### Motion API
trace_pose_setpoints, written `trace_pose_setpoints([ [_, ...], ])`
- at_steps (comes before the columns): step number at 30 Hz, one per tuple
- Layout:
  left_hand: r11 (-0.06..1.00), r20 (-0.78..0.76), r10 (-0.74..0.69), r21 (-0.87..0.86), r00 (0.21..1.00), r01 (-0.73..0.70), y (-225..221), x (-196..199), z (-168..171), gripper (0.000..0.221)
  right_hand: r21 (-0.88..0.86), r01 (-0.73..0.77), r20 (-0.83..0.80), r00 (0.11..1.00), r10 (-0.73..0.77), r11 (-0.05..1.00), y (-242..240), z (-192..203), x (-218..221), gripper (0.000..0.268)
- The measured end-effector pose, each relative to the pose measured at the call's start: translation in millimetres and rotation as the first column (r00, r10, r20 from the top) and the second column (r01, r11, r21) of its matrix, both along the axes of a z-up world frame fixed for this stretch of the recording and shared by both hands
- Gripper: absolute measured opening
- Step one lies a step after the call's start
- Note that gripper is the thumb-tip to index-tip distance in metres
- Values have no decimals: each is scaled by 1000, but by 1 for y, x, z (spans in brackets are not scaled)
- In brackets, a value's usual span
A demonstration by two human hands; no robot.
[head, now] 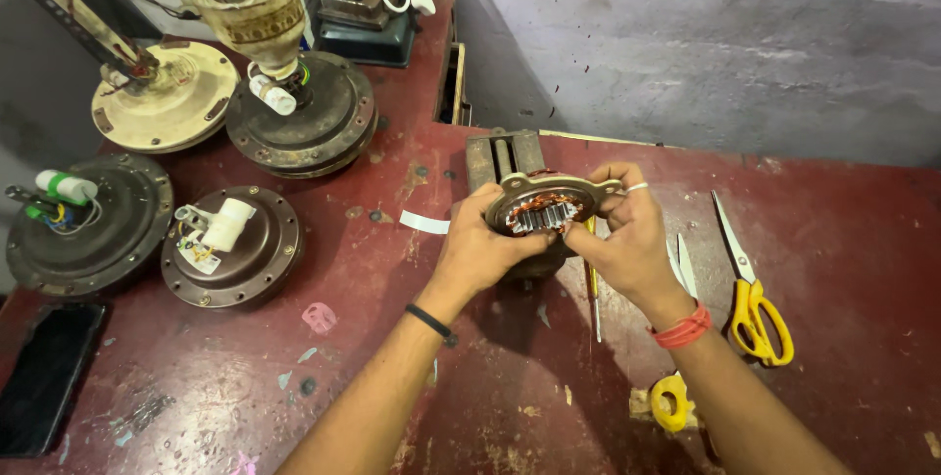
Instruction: The person works on a ceiling fan motor stator, using a screwdriver to adjust and secure copper windings within the laminated core. The hands repeatedly press and align the coils while holding the stator steady on a workbench.
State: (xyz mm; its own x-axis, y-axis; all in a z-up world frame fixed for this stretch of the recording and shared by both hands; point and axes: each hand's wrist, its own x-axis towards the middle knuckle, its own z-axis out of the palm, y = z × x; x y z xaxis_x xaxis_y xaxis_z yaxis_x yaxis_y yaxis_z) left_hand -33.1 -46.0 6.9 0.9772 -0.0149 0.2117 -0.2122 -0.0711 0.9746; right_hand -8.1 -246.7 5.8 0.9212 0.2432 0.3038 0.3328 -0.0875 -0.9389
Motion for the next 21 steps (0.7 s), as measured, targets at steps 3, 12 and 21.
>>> trace_pose_setpoints([
  [3, 1000, -30, -2, 5, 1000, 2, 0, 0, 0, 36, 33, -65, -95, 993, 68, 997, -7, -4, 4, 51],
  [12, 1000, -44, -14, 13, 999, 15, 3, 3, -5, 34, -69, -337, -183, 930, 320, 939, -20, 8, 35, 55],
  [21, 1000, -31, -3, 30, 1000, 4, 3, 4, -8, 36, -373, -431, -116, 900, 420, 822, -19, 33, 53, 43],
])
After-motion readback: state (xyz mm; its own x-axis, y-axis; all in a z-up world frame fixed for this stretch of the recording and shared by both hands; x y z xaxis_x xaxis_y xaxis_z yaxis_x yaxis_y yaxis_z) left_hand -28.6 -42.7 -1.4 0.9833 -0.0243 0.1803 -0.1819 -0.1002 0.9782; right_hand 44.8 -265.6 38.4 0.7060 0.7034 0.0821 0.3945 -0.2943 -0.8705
